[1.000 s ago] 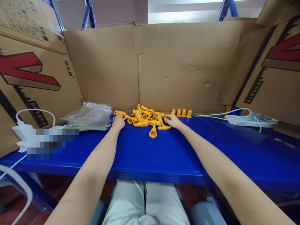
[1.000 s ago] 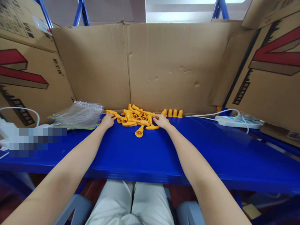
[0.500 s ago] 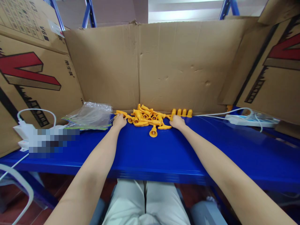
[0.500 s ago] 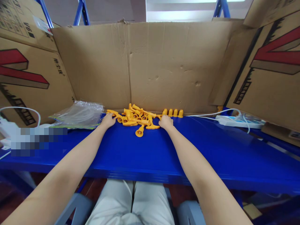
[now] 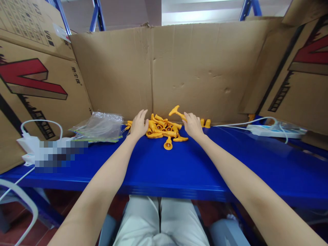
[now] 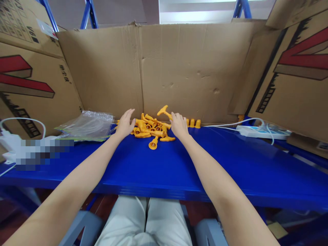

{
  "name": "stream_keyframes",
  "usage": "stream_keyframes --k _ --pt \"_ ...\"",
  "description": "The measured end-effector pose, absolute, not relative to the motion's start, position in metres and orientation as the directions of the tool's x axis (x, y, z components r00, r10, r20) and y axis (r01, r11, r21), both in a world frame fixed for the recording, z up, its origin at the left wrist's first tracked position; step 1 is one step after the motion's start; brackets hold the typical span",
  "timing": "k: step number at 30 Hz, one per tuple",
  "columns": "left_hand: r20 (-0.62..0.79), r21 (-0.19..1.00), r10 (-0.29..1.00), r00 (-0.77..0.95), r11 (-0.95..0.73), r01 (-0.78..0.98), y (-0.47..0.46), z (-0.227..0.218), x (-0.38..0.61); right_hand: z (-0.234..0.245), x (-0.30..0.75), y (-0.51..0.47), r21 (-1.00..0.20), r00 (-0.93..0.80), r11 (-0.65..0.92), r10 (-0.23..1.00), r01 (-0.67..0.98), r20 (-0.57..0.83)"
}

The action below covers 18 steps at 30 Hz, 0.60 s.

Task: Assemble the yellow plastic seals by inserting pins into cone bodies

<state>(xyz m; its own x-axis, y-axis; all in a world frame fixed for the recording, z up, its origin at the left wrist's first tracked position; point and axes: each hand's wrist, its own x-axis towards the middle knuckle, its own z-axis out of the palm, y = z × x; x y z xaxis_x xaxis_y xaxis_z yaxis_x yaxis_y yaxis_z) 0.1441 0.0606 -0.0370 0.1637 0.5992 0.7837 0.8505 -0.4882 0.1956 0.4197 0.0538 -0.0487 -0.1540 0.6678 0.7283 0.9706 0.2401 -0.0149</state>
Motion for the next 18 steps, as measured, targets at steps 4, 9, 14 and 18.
stream_keyframes --k 4,9,14,18 --pt "0.793 0.055 0.515 0.324 -0.591 0.805 0.041 -0.029 0.166 -0.044 0.402 0.048 0.195 -0.4 0.405 0.517 0.893 0.757" --pt "0.71 0.036 0.629 0.315 -0.48 0.877 0.031 -0.026 0.179 -0.042 0.382 0.04 0.363 -0.563 0.49 0.362 0.793 0.743" --pt "0.708 0.061 0.66 0.251 -0.411 0.91 0.031 -0.024 0.176 -0.039 0.376 0.033 0.357 -0.57 0.491 0.403 0.795 0.716" --pt "0.718 0.045 0.645 0.262 -0.418 0.907 0.03 -0.023 0.176 -0.039 0.376 0.033 0.33 -0.546 0.465 0.477 0.822 0.689"
